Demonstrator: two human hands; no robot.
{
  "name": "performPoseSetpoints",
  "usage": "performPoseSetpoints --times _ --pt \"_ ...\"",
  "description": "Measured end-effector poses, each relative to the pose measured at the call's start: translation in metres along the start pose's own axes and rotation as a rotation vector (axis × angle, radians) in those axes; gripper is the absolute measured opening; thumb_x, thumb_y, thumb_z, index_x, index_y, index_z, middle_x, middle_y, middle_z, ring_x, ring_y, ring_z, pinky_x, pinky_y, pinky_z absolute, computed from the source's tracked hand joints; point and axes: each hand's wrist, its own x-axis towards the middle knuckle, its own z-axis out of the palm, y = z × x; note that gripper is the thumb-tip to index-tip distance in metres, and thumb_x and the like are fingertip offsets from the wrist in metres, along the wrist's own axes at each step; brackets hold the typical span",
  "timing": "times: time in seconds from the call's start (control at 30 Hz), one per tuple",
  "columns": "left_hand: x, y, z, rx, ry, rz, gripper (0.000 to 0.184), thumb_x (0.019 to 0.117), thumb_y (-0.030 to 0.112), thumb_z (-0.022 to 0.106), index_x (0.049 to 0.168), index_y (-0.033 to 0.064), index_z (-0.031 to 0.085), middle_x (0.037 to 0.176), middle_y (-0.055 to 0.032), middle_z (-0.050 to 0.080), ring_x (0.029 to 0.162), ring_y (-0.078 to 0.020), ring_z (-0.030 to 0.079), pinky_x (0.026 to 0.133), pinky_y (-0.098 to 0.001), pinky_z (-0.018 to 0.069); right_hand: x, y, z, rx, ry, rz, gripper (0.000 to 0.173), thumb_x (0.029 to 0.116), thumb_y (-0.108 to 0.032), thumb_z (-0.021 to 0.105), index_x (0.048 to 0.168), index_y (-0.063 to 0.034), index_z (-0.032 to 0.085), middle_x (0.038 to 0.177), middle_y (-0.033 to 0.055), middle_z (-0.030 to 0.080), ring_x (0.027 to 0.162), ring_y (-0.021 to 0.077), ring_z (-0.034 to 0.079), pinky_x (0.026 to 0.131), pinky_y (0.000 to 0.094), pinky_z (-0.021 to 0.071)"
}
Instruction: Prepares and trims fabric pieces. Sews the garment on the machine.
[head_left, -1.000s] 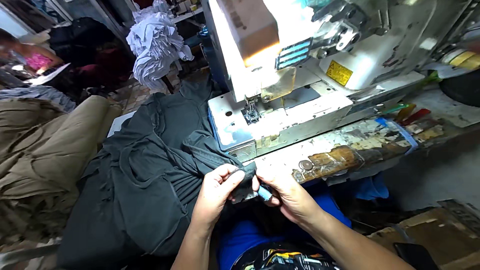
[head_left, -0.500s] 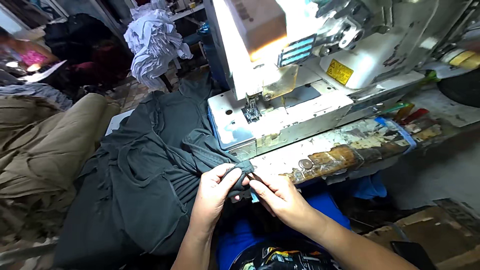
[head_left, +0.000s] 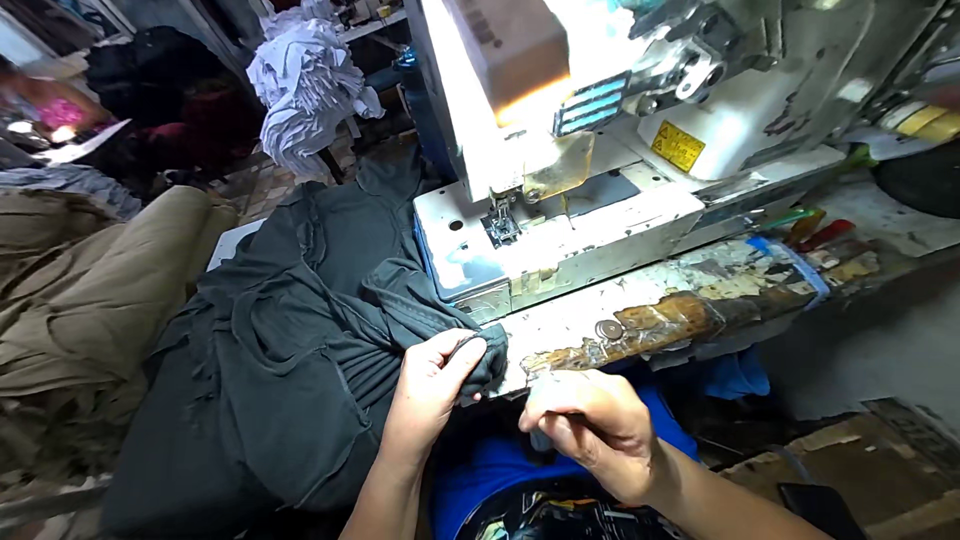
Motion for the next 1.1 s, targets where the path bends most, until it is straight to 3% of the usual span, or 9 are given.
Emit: performPoseSetpoints --times 0.13,0.4,0.47,0.53,0.63,0.8,0.93,1.0,1.1 --pt "0.0 0.004 0.003 0.078 -0.012 0.001 0.024 0.1046 0.007 0.049 0.096 0.0036 0.072 0.07 0.0056 0.068 0.054 0.0005 0.061 0.049 -0.0148 0.0531 0.001 0.019 0.003 -0.457 0.155 0.046 0.021 0.0936 -0.016 0.07 0.105 0.0017 0.073 0.085 0.0092 0.07 0.07 0.0014 0.058 0.067 0.0106 0.047" --pt "0.003 0.0 0.014 0.242 -0.018 0.053 0.028 0.1047 0.011 0.051 0.085 0.006 0.07 0.067 0.006 0.065 0.05 -0.0009 0.06 0.047 -0.0172 0.054 0.001 0.031 0.007 -0.826 0.148 0.044 0.018 0.0893 -0.017 0.066 0.091 -0.0023 0.075 0.075 0.009 0.071 0.069 0.0138 0.067 0.066 0.0221 0.0534" --pt "0.004 -0.002 0.014 0.279 -0.041 0.048 0.028 0.1045 0.012 0.051 0.085 0.0064 0.07 0.066 0.0075 0.063 0.05 0.0008 0.059 0.047 -0.0158 0.0526 0.002 0.03 0.003 -0.709 0.176 0.072 0.014 0.0858 -0.015 0.066 0.081 -0.003 0.072 0.068 0.0063 0.065 0.063 0.0094 0.06 0.059 0.0193 0.0472" --pt "0.005 -0.004 0.01 0.293 -0.06 0.054 0.027 0.1048 0.013 0.052 0.086 0.0063 0.071 0.066 0.0078 0.063 0.05 0.0017 0.058 0.048 -0.0148 0.0519 0.003 0.021 -0.001 -0.293 0.213 0.184 0.006 0.0821 -0.005 0.066 0.077 -0.0023 0.067 0.069 -0.0012 0.062 0.062 -0.0037 0.052 0.056 0.0094 0.0403" --pt "0.005 -0.005 0.007 0.251 -0.077 0.059 0.027 0.1043 0.014 0.053 0.085 0.0072 0.071 0.068 0.0086 0.063 0.052 0.0031 0.058 0.048 -0.0137 0.0514 0.0 0.002 -0.012 0.288 0.188 0.279 0.015 0.0817 0.001 0.067 0.088 -0.0125 0.068 0.084 -0.0106 0.071 0.077 -0.0087 0.063 0.068 0.0084 0.0514" --pt "0.008 -0.002 0.001 0.215 -0.084 0.041 0.026 0.1037 0.012 0.054 0.088 0.0071 0.074 0.073 0.0078 0.066 0.054 0.0049 0.057 0.049 -0.0108 0.048 -0.007 -0.016 -0.024 0.37 0.027 0.173 0.004 0.0928 -0.015 0.065 0.097 -0.0136 0.065 0.087 -0.0089 0.069 0.082 -0.0073 0.063 0.073 0.0094 0.0501" --pt "0.004 -0.001 -0.007 0.126 -0.207 0.047 0.017 0.1014 0.017 0.06 0.094 0.0087 0.074 0.082 0.0087 0.069 0.068 0.0026 0.064 0.062 -0.0151 0.0556 -0.007 -0.002 -0.022 0.62 0.183 0.365 0.008 0.098 -0.017 0.064 0.1 -0.0181 0.071 0.084 -0.0084 0.068 0.064 -0.0067 0.055 0.054 0.0094 0.0431" --pt "0.003 -0.004 -0.011 0.103 -0.267 0.044 0.013 0.0973 0.015 0.066 0.099 0.0058 0.074 0.092 0.0054 0.07 0.077 0.0 0.066 0.07 -0.0171 0.0575 -0.004 0.002 -0.021 0.831 0.165 0.422 0.009 0.1001 -0.015 0.062 0.101 -0.0129 0.07 0.085 -0.001 0.071 0.061 -0.0034 0.057 0.051 0.0105 0.0425" --pt "0.001 -0.006 -0.012 0.112 -0.22 0.054 0.01 0.0967 0.013 0.066 0.093 0.0073 0.074 0.088 0.006 0.068 0.075 0.0004 0.065 0.068 -0.0165 0.0571 -0.004 -0.001 -0.019 0.836 0.099 0.455 0.01 0.1001 -0.013 0.061 0.102 -0.0153 0.071 0.086 -0.006 0.07 0.061 -0.0071 0.056 0.051 0.0086 0.0436"
